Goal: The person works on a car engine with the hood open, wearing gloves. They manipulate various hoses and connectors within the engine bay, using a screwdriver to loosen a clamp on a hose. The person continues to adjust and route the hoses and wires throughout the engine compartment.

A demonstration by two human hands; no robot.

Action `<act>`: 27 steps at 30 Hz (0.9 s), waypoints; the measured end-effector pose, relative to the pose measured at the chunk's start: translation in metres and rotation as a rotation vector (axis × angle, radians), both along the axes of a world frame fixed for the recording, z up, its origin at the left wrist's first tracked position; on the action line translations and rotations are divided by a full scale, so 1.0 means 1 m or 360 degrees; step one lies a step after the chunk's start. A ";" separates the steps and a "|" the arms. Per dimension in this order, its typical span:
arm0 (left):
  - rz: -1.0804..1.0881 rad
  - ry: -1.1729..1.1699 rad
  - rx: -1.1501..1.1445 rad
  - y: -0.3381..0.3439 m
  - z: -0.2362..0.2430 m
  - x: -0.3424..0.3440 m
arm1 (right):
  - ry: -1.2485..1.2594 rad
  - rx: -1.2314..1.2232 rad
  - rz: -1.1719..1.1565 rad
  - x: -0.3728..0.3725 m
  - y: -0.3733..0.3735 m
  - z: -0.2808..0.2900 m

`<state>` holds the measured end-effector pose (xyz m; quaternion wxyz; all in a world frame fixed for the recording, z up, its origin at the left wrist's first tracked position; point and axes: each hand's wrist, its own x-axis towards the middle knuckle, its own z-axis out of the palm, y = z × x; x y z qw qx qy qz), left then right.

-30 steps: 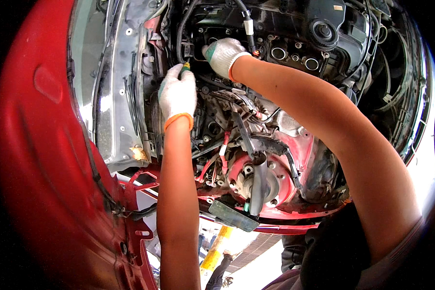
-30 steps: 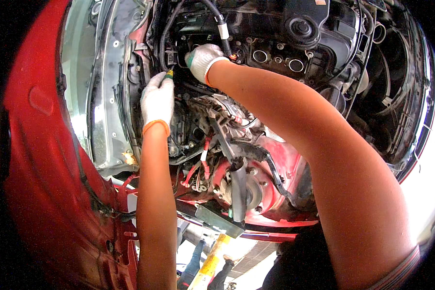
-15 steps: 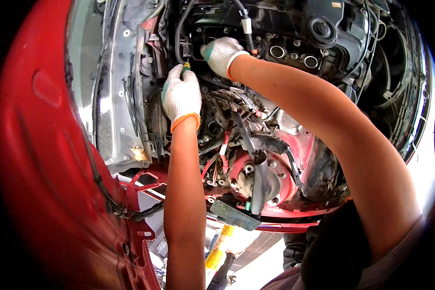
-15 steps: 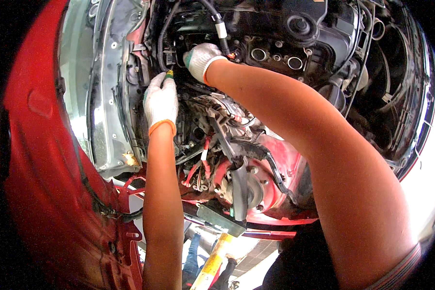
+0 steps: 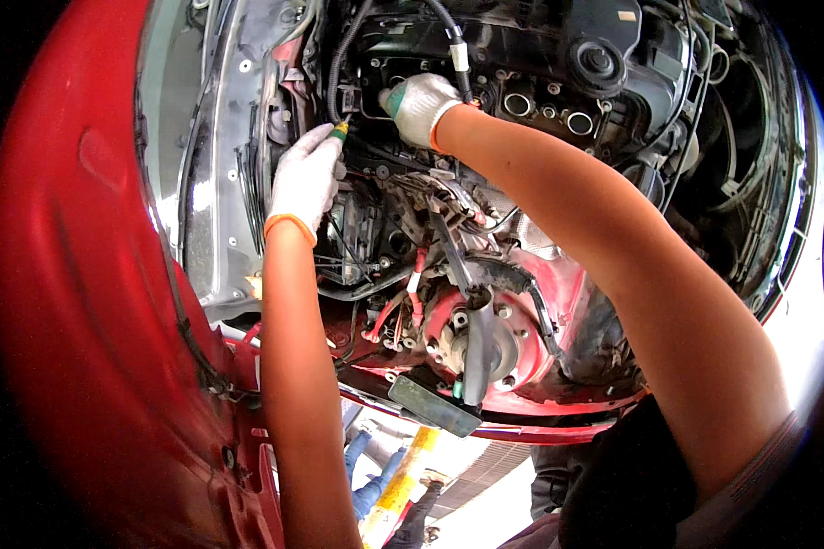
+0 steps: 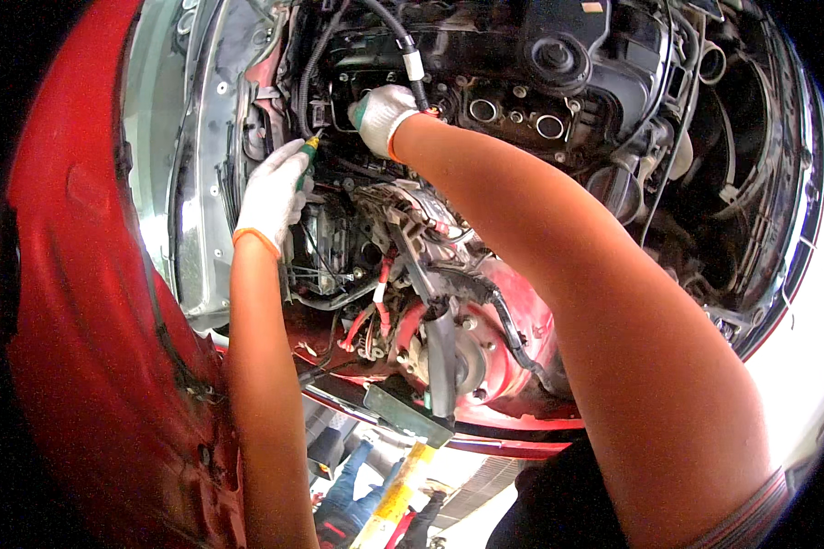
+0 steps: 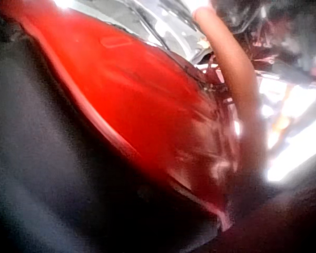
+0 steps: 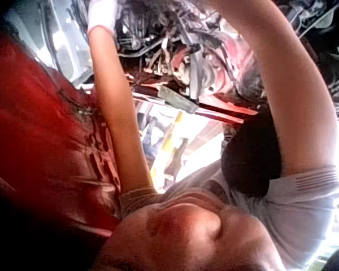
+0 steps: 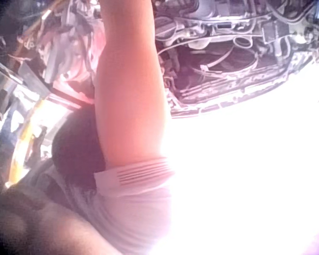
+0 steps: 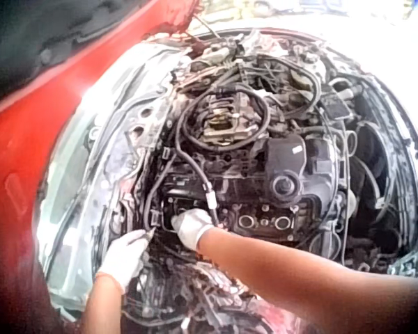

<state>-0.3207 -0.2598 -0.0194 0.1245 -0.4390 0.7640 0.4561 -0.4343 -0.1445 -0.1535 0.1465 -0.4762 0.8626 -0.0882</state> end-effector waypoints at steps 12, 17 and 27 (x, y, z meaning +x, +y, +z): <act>0.0334 -0.0008 -0.0342 0.085 0.100 0.126 | -0.0051 0.0193 -0.0008 -0.004 0.001 0.012; 0.0636 0.0171 -0.0215 0.150 0.108 0.213 | 0.0043 0.0633 0.0420 -0.008 0.013 0.056; 0.1157 0.0272 -0.0146 0.225 0.121 0.297 | 0.0087 0.0803 0.0491 0.007 0.022 0.035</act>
